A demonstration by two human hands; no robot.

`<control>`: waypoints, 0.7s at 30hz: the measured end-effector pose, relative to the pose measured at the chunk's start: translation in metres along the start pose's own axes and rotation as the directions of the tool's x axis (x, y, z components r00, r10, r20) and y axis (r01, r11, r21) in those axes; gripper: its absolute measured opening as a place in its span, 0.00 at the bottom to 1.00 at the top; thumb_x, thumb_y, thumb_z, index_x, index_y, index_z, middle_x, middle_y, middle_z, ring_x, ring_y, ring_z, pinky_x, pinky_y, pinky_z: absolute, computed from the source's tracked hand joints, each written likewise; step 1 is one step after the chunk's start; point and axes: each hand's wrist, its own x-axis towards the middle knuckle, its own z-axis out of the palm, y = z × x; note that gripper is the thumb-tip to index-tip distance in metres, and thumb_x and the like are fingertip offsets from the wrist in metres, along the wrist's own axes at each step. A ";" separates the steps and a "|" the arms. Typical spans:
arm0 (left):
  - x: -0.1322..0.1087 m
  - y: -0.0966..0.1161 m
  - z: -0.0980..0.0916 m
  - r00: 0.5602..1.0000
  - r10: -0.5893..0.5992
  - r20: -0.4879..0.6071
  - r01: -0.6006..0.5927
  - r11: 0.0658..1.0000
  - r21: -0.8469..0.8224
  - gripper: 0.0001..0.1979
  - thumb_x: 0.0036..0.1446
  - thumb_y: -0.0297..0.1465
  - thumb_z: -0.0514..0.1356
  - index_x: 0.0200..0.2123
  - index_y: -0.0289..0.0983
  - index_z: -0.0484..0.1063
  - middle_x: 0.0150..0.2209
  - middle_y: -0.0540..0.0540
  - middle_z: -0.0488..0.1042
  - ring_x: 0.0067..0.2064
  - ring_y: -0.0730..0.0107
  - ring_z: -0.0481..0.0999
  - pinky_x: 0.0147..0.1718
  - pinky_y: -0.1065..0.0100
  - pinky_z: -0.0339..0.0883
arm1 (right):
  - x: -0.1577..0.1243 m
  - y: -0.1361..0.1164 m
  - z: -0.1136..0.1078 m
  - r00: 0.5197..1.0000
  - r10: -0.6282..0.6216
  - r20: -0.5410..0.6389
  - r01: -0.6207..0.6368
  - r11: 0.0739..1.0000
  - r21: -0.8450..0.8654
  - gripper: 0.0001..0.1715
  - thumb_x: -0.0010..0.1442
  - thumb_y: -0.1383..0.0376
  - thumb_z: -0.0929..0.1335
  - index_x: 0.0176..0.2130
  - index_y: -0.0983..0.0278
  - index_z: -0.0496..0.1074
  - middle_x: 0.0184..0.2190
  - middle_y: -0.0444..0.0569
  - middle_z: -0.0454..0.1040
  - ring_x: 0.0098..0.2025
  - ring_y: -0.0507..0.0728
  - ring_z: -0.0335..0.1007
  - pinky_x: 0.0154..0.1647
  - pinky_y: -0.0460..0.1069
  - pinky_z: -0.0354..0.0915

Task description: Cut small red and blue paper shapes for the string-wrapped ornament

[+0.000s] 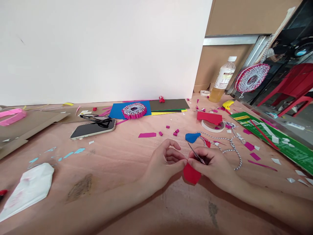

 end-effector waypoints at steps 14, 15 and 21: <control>0.001 0.004 0.002 0.999 -0.033 0.011 0.034 0.998 -0.056 0.12 0.46 0.25 0.65 0.36 0.35 0.69 0.31 0.49 0.75 0.34 0.73 0.74 0.34 0.73 0.67 | 0.004 0.000 -0.004 0.990 0.136 0.023 -0.138 0.963 0.232 0.11 0.57 0.57 0.66 0.31 0.63 0.67 0.20 0.39 0.59 0.19 0.48 0.51 0.17 0.44 0.47; 0.001 0.003 0.002 0.999 -0.034 0.008 0.034 0.998 -0.049 0.11 0.46 0.25 0.65 0.35 0.34 0.71 0.32 0.48 0.75 0.34 0.73 0.74 0.34 0.73 0.67 | 0.004 0.000 -0.005 0.990 0.138 0.023 -0.139 0.952 0.273 0.12 0.56 0.56 0.67 0.33 0.63 0.67 0.21 0.39 0.60 0.19 0.47 0.51 0.16 0.44 0.47; 0.004 0.003 0.000 0.980 -0.038 -0.195 0.007 0.987 -0.158 0.07 0.47 0.25 0.65 0.32 0.33 0.73 0.31 0.47 0.76 0.32 0.71 0.75 0.32 0.72 0.68 | -0.007 -0.015 -0.009 0.981 0.160 0.112 -0.194 0.737 0.647 0.18 0.59 0.49 0.63 0.33 0.61 0.65 0.22 0.38 0.62 0.15 0.44 0.49 0.13 0.41 0.45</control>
